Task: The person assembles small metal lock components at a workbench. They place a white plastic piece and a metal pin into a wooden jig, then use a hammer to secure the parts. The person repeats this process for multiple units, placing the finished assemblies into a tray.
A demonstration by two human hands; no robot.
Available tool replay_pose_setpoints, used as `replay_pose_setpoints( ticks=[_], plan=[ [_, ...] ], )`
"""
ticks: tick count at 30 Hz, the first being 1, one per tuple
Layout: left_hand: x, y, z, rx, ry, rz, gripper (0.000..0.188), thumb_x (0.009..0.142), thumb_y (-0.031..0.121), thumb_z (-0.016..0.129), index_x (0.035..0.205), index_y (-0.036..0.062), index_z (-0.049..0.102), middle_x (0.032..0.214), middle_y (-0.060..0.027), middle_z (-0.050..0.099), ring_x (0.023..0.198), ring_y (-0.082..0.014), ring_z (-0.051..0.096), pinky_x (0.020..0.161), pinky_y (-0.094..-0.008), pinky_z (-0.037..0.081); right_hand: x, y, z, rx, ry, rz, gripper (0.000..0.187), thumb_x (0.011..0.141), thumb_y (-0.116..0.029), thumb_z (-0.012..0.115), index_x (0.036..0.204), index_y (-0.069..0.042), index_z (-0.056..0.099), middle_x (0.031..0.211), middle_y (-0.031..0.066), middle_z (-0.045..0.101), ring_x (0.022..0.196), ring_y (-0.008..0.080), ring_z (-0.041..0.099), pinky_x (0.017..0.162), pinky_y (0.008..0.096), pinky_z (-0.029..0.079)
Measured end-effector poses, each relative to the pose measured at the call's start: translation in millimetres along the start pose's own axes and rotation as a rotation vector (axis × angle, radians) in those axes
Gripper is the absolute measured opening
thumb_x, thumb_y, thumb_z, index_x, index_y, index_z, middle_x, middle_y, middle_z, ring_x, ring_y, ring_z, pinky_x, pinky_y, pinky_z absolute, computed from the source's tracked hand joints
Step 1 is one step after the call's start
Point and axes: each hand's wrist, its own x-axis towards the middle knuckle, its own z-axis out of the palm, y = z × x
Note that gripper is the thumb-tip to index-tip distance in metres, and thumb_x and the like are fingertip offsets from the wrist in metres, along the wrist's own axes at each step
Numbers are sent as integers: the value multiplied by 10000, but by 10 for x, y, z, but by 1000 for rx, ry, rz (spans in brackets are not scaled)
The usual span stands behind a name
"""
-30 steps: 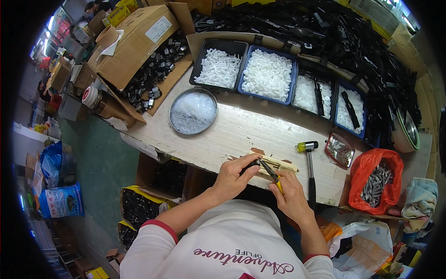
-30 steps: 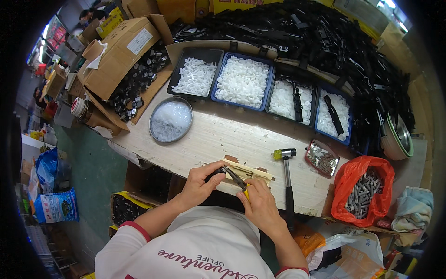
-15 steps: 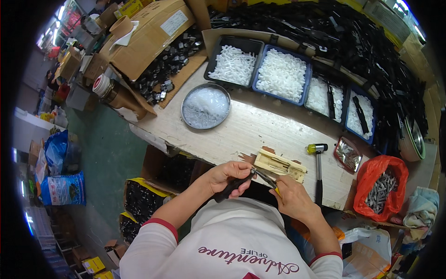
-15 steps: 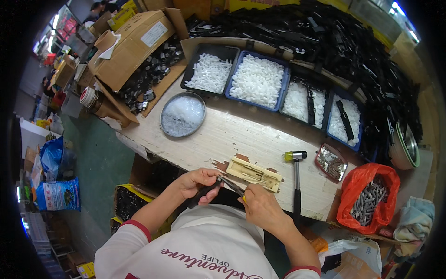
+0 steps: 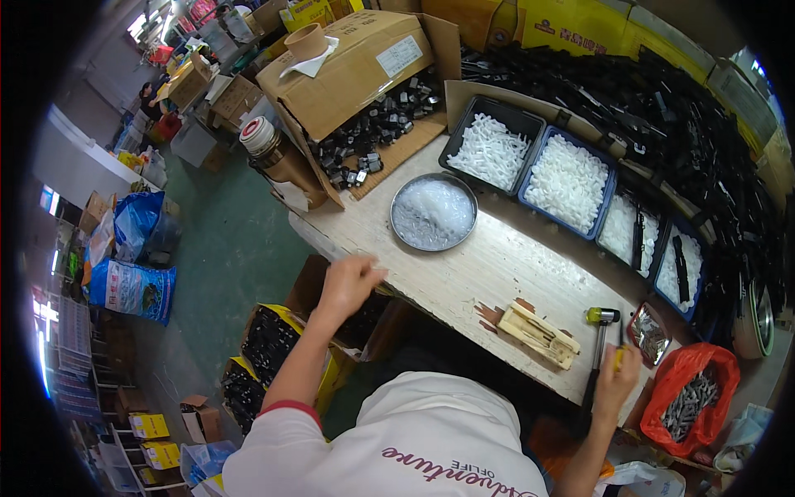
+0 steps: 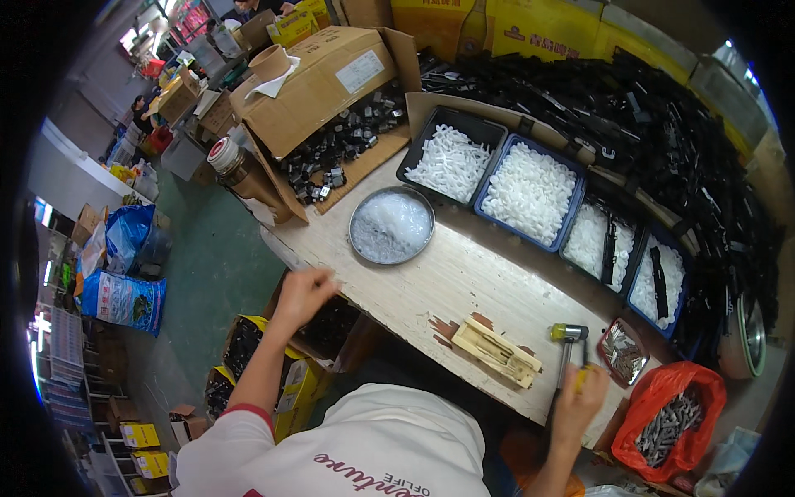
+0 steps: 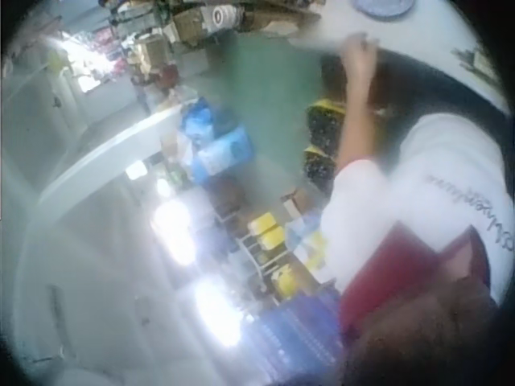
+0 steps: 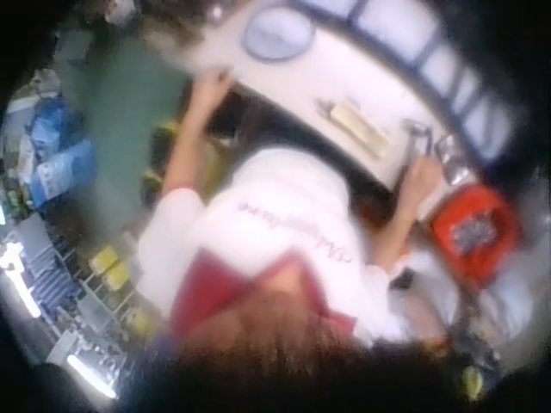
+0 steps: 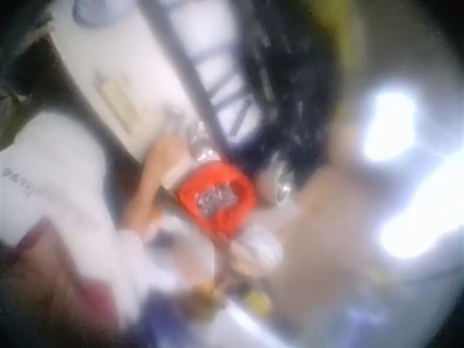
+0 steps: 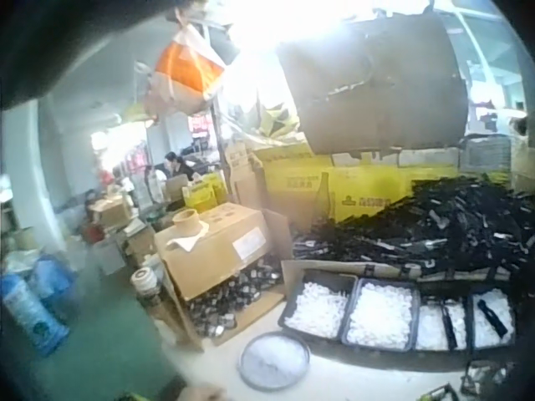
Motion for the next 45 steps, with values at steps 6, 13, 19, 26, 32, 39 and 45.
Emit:
replay_pose_setpoints(
  ticks=[6,13,19,26,32,39,45],
  plan=[
    [1377,-129,200,307,461,19,223,796,163,573,932,-12,595,1013,-237,506,837,-413,575,722,-489,456,-186,914,-149,-451,76,138,222,837,-171,556,819,47,520,896,194,513,833,368,491,704,456,376],
    [1825,-615,139,446,466,65,241,723,153,637,890,-8,570,932,-214,581,820,-388,586,693,-459,469,-117,857,-134,-544,166,174,202,797,-202,596,846,-12,549,1020,155,497,948,319,460,772,446,354],
    [1518,-558,231,351,318,218,198,691,116,584,779,-58,613,692,-232,595,658,-372,596,624,-417,472,429,599,-110,-325,250,-77,94,773,-118,609,858,-80,600,910,63,540,881,256,479,754,392,333],
    [1232,-349,144,-531,182,-197,169,809,127,525,805,-20,608,552,-70,529,398,-145,521,354,-288,403,1456,360,311,-441,72,-318,259,693,-20,585,921,-138,622,897,51,532,907,225,464,763,402,308],
    [1059,-832,133,-1080,135,-220,148,847,137,498,918,35,578,649,-55,561,438,-118,522,356,-232,407,1883,293,389,-521,-115,-518,320,678,10,563,935,-172,619,976,50,530,987,219,448,797,416,305],
    [755,-652,138,-1572,109,-265,161,831,107,538,983,55,529,844,-142,618,563,-128,549,457,-242,454,1828,62,261,-342,144,-642,214,705,-34,565,909,-100,553,936,66,541,943,217,486,852,417,292],
    [328,121,261,-1524,-238,-215,186,777,51,576,960,19,564,853,-147,623,608,-169,605,502,-278,513,718,-457,130,-347,-233,-631,191,704,-132,599,875,-97,520,730,36,517,766,208,516,857,446,297]
  ],
)
